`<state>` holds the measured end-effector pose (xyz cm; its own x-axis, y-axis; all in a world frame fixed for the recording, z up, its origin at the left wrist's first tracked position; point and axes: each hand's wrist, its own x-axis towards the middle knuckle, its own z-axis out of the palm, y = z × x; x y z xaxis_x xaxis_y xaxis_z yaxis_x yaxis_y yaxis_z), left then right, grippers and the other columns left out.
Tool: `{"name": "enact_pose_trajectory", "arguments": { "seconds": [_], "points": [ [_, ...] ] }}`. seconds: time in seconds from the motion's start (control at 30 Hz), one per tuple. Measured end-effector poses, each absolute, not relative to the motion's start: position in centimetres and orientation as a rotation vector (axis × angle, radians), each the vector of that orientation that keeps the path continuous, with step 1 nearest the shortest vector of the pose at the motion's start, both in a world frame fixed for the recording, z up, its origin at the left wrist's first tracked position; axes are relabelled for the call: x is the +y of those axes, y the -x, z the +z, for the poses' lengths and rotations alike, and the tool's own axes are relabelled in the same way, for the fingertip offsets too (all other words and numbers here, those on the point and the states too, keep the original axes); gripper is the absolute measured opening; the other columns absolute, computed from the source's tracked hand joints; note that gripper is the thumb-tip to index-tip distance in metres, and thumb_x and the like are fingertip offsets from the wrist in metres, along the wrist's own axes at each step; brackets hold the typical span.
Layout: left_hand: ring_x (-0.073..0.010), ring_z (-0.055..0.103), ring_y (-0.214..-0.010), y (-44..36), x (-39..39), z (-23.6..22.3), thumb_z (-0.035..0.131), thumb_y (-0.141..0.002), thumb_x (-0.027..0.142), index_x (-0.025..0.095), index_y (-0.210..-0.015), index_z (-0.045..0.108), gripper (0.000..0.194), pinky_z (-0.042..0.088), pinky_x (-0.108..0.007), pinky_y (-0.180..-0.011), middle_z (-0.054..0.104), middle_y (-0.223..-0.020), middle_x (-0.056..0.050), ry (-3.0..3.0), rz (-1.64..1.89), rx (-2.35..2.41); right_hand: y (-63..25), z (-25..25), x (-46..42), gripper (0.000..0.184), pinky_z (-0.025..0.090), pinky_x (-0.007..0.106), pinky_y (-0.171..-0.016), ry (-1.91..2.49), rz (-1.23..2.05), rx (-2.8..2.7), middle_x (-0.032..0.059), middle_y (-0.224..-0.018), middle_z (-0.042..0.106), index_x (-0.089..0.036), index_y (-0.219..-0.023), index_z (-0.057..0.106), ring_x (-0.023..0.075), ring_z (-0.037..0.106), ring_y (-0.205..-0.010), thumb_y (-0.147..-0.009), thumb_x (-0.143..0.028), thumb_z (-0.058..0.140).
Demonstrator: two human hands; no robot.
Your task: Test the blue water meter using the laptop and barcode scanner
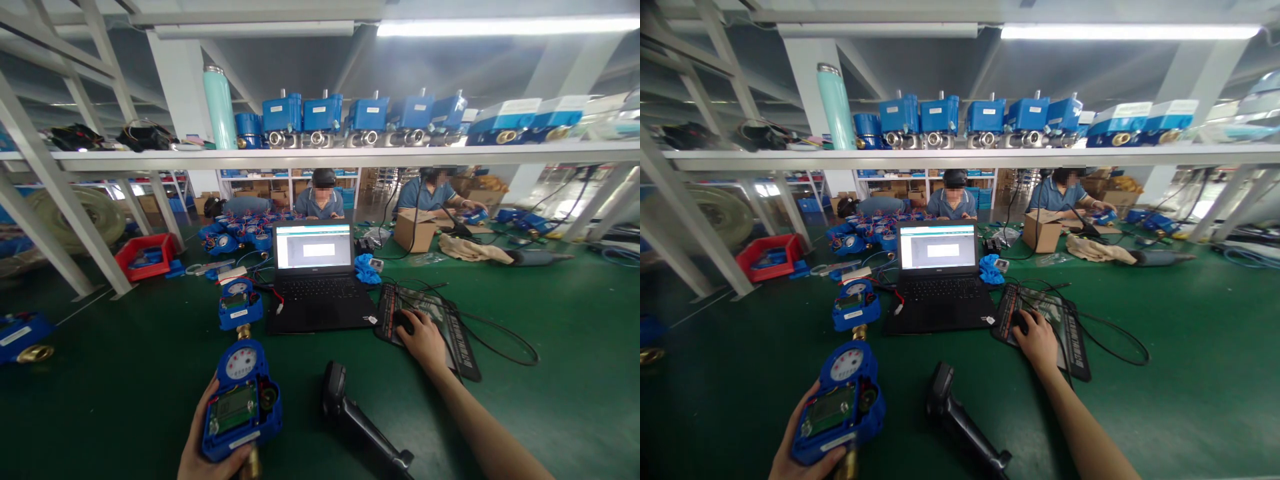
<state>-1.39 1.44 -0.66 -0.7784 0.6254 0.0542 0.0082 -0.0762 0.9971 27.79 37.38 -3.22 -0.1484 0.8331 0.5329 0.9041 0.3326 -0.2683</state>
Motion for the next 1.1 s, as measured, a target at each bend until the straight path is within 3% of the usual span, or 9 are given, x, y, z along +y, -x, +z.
{"name": "enact_pose_trajectory", "arguments": {
  "seconds": [0.13,0.4,0.47,0.57,0.67,0.87,1.1],
  "points": [
    [-0.0418,0.046,-0.122,1.3,1.5,-0.6,0.085,-0.05,0.049,0.036,-0.138,0.033,0.103,0.052,-0.058,-0.094,0.032,-0.148,-0.007,-0.661,1.899,1.784,-27.9,-3.4,37.5,0.038,0.05,0.039,-0.09,1.5,-0.159,-1.99,0.0134,-0.129,0.053,-0.017,-0.125,0.061,0.0314,0.057,-0.107,-0.089,-0.028,0.06],
    [-0.0446,0.041,-0.126,1.4,1.3,0.1,0.088,-0.045,0.048,0.034,-0.136,0.034,0.107,0.047,-0.062,-0.099,0.03,-0.15,-0.008,-0.63,1.875,1.757,-27.9,-3.7,37.8,0.041,0.05,0.041,-0.09,1.483,-0.191,-1.954,0.0132,-0.131,0.051,-0.018,-0.128,0.058,0.0317,0.056,-0.107,-0.09,-0.031,0.055],
    [-0.047,0.039,-0.128,1.5,1.3,-0.2,0.087,-0.044,0.055,0.034,-0.136,0.036,0.106,0.046,-0.065,-0.098,0.031,-0.15,-0.008,-0.647,1.912,1.699,-27.8,-3.6,37.8,0.041,0.05,0.041,-0.09,1.487,-0.214,-1.961,0.0137,-0.132,0.05,-0.018,-0.129,0.058,0.0318,0.056,-0.106,-0.091,-0.032,0.052],
    [-0.0459,0.032,-0.134,1.7,1.5,-1.2,0.072,-0.058,0.069,0.033,-0.131,0.045,0.085,0.033,-0.066,-0.109,0.035,-0.15,-0.005,-0.721,2.059,1.565,-27.9,-3.6,37.8,0.043,0.05,0.042,-0.089,1.5,-0.22,-1.984,0.015,-0.133,0.049,-0.017,-0.131,0.057,0.0323,0.057,-0.106,-0.091,-0.033,0.05],
    [-0.0417,0.031,-0.136,1.5,1.8,-1.9,0.059,-0.071,0.072,0.028,-0.129,0.051,0.073,0.021,-0.059,-0.117,0.041,-0.147,-0.007,-0.747,2.182,1.491,-28.1,-3.7,37.7,0.048,0.05,0.046,-0.089,1.511,-0.222,-1.969,0.017,-0.131,0.051,-0.016,-0.131,0.056,0.0361,0.055,-0.107,-0.09,-0.038,0.048],
    [-0.0347,0.04,-0.132,0.8,1.4,-0.4,0.05,-0.079,0.073,0.023,-0.138,0.039,0.079,0.037,-0.05,-0.109,0.045,-0.142,-0.012,-0.588,2.077,1.331,-28.2,-3.5,37.7,0.064,0.042,0.052,-0.1,1.366,-0.285,-1.932,0.0213,-0.124,0.054,-0.009,-0.126,0.059,0.0418,0.045,-0.12,-0.09,-0.055,0.031],
    [-0.0282,0.043,-0.13,-0.5,1.2,1.6,0.064,-0.08,0.057,0.029,-0.135,0.042,0.066,0.042,-0.038,-0.103,0.046,-0.142,-0.005,-0.548,2.054,1.42,-28.0,-2.5,36.7,0.082,0.042,0.051,-0.098,1.426,-0.192,-1.946,0.0207,-0.126,0.053,-0.009,-0.126,0.058,0.0428,0.046,-0.119,-0.084,-0.065,0.015]
  ]
}}
